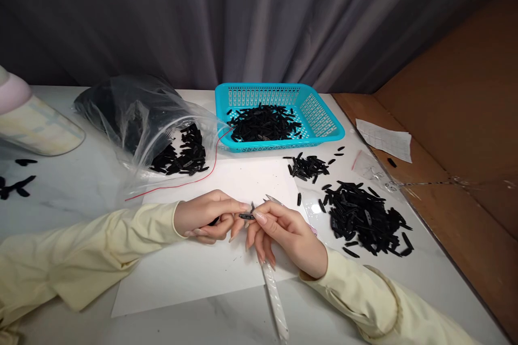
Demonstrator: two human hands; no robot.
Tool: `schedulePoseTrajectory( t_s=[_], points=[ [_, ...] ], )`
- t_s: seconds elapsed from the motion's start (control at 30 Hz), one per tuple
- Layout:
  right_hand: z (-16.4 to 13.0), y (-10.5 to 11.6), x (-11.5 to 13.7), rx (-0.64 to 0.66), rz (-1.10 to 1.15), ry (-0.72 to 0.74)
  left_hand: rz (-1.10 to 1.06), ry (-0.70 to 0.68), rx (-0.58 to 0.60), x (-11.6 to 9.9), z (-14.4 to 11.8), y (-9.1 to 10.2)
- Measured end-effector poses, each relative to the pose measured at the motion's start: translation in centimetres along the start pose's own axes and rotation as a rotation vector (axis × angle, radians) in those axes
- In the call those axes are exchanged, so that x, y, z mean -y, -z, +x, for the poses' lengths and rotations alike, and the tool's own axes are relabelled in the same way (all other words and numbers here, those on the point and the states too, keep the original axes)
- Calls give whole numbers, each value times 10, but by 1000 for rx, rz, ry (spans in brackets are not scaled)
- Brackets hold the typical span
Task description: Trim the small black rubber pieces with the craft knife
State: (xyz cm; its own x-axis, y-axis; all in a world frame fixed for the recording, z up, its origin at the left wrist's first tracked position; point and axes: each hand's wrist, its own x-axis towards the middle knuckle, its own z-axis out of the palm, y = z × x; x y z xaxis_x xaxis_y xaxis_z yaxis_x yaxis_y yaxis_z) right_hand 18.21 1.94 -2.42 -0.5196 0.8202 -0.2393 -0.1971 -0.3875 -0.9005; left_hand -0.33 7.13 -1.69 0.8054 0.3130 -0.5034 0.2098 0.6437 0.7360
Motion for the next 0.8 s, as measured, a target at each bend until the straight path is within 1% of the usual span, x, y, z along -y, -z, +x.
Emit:
schedulePoseTrajectory(
  t_s=[0.4, 0.53, 0.8],
  points=[
    [-1, 0, 0, -14, 8, 12, -14, -3, 0, 2, 1, 1],
    [0, 1, -2, -7, 29, 38, -19, -8, 1, 2, 0, 0],
    [-2, 1, -4, -86, -31, 118, -46, -32, -10, -1, 0, 0]
  ],
)
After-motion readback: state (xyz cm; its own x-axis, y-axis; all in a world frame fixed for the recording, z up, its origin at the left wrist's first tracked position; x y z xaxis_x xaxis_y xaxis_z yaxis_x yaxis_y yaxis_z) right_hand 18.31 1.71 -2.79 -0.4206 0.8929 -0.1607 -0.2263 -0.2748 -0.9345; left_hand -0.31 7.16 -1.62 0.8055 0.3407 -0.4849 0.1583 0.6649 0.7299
